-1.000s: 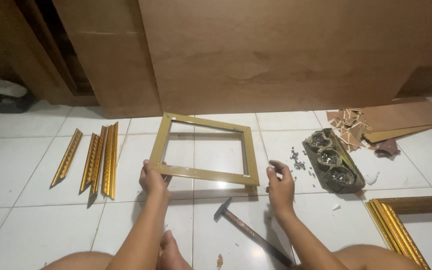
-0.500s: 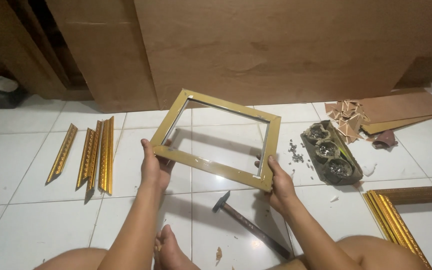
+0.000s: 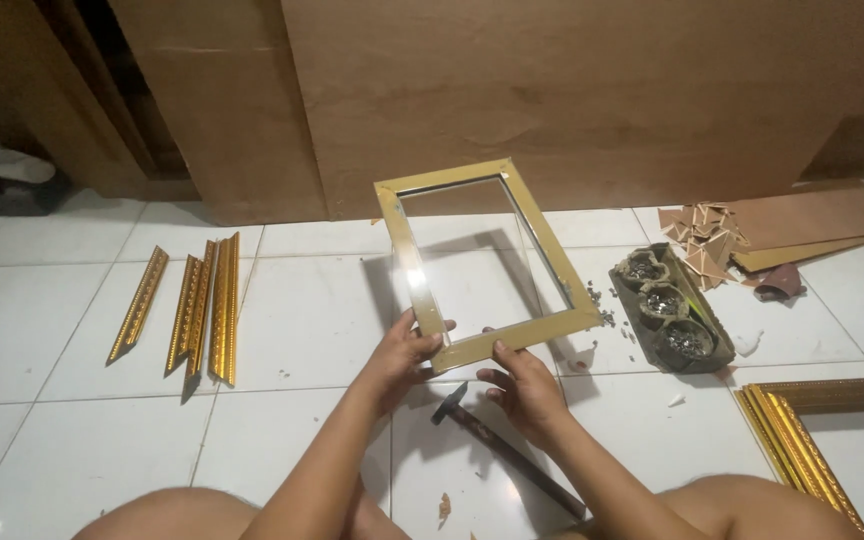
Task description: Securing the corners of a wooden picture frame using a hammer and small fasteners while sitting on the floor.
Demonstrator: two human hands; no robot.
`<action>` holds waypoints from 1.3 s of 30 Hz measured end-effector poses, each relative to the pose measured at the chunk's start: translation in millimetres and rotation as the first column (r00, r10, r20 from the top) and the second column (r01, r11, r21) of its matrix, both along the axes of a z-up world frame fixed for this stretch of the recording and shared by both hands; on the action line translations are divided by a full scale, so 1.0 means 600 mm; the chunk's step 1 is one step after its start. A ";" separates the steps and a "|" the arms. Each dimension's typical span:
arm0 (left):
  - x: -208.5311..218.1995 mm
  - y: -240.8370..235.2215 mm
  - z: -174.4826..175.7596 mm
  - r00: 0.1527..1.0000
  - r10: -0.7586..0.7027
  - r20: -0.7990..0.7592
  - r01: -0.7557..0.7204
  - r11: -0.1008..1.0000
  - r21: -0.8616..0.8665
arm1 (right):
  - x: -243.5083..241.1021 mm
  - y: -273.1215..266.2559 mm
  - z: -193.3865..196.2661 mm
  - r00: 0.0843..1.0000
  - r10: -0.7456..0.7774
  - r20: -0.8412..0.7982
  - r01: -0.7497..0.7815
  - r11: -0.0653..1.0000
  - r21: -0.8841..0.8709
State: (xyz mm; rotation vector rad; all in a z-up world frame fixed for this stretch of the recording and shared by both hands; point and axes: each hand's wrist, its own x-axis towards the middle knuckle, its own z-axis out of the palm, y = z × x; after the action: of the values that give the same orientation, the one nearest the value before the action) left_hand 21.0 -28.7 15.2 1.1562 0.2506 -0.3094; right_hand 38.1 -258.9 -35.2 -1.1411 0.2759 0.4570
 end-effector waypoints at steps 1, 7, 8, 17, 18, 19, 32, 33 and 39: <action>-0.005 0.005 0.021 1.000 0.000 0.001 0.000 1.000 0.001 | 0.008 -0.004 -0.005 1.000 0.000 0.001 0.000 1.000 0.001; 0.010 0.033 0.012 0.986 0.048 -0.161 0.000 0.958 0.288 | 0.040 -0.019 -0.048 0.984 -0.043 -0.172 0.027 0.995 -0.092; 0.024 0.036 -0.018 0.989 0.031 -0.147 0.027 0.924 0.381 | 0.037 -0.015 -0.047 0.979 -0.033 -0.202 0.017 0.997 -0.079; 0.022 0.038 -0.046 0.984 0.138 -0.115 -0.033 0.769 0.638 | 0.020 -0.001 -0.008 0.937 0.034 -0.348 -0.082 0.989 -0.126; 0.008 0.030 -0.017 0.983 0.143 -0.119 -0.034 0.764 0.644 | 0.015 -0.001 -0.008 0.937 0.063 -0.343 -0.122 0.980 -0.155; 0.014 0.038 -0.044 0.982 0.143 -0.122 -0.031 0.765 0.644 | 0.010 0.000 0.000 0.936 0.062 -0.346 -0.122 0.980 -0.156; -0.024 0.037 -0.027 0.973 0.134 -0.187 0.135 0.328 0.935 | 0.017 -0.058 0.094 0.999 0.044 -0.011 -0.045 0.994 -0.101; -0.028 0.035 -0.027 0.964 0.171 -0.205 0.131 0.367 0.921 | 0.016 -0.067 0.119 0.999 0.035 0.039 -0.034 0.999 -0.036; -0.031 0.030 -0.026 0.954 0.068 -0.293 0.262 0.289 0.921 | 0.111 -0.175 0.254 0.944 0.069 0.323 0.034 0.952 -0.303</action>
State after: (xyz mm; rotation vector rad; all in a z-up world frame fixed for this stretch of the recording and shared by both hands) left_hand 2.3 -10.6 -0.3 2.3932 0.6896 -0.4532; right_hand 104.8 -364.2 117.1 -1.5029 0.0412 0.2341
